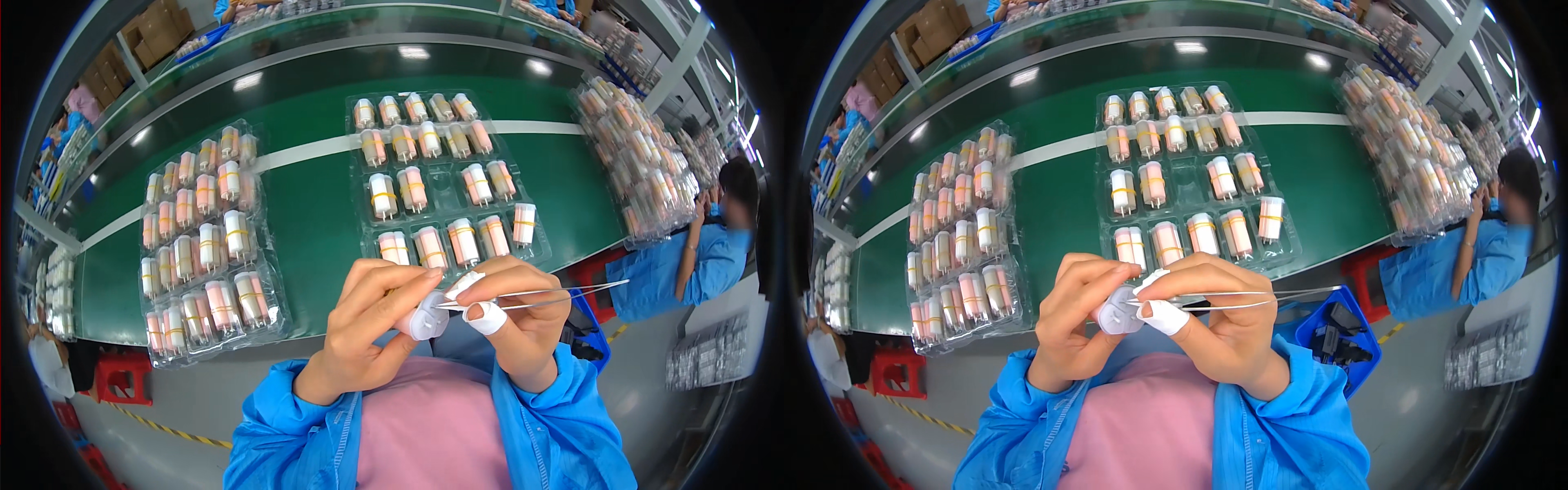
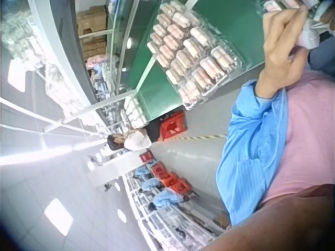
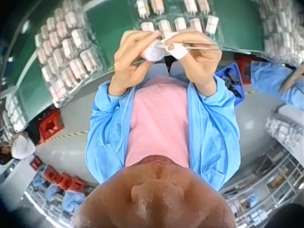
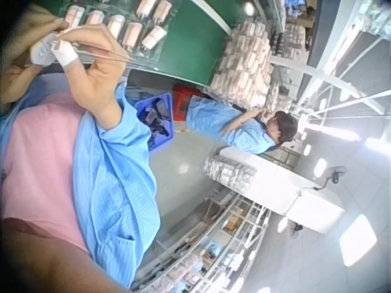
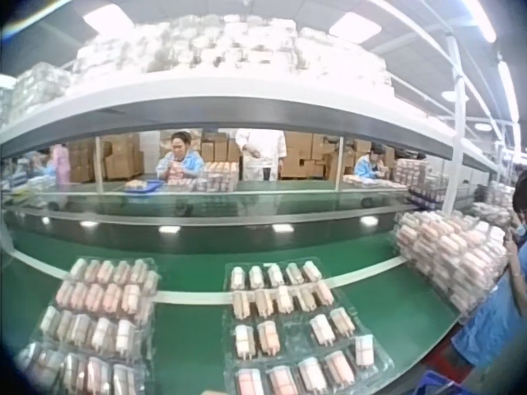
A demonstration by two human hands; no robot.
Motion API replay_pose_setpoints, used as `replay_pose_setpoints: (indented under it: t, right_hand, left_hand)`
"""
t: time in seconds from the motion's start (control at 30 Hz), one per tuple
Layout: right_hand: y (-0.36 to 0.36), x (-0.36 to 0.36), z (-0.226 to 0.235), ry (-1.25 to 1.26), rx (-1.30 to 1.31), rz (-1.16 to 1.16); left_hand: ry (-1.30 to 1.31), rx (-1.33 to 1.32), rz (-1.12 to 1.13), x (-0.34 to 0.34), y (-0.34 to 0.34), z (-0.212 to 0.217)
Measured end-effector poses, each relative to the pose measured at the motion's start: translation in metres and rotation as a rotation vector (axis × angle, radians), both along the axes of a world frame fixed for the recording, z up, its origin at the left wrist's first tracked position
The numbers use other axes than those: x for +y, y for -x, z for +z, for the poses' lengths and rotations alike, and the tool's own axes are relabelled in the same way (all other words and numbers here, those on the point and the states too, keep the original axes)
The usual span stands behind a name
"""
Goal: Assemble small cylindrical components into plastic trays using tweezers and manual dexterous manipulation.
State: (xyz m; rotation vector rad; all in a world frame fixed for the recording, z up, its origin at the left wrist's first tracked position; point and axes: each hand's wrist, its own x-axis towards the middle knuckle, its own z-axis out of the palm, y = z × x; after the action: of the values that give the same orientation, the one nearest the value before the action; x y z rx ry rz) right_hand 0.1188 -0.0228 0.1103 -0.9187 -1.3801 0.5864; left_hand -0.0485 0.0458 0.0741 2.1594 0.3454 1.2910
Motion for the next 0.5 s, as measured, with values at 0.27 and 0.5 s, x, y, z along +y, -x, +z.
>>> replay_pose_setpoints:
  t: [0.27, 0.5]
  right_hand:
    - [-0.024, 0.012, -0.001, -0.014, -0.121, 0.002]
    - [-0.051, 0.013, 0.0, -0.326, -0.312, 0.014]
  left_hand:
    - [-0.015, 0.07, 0.071, 0.002, -0.018, 0.003]
    - [0.585, -0.164, -0.317, -0.011, -0.044, 0.007]
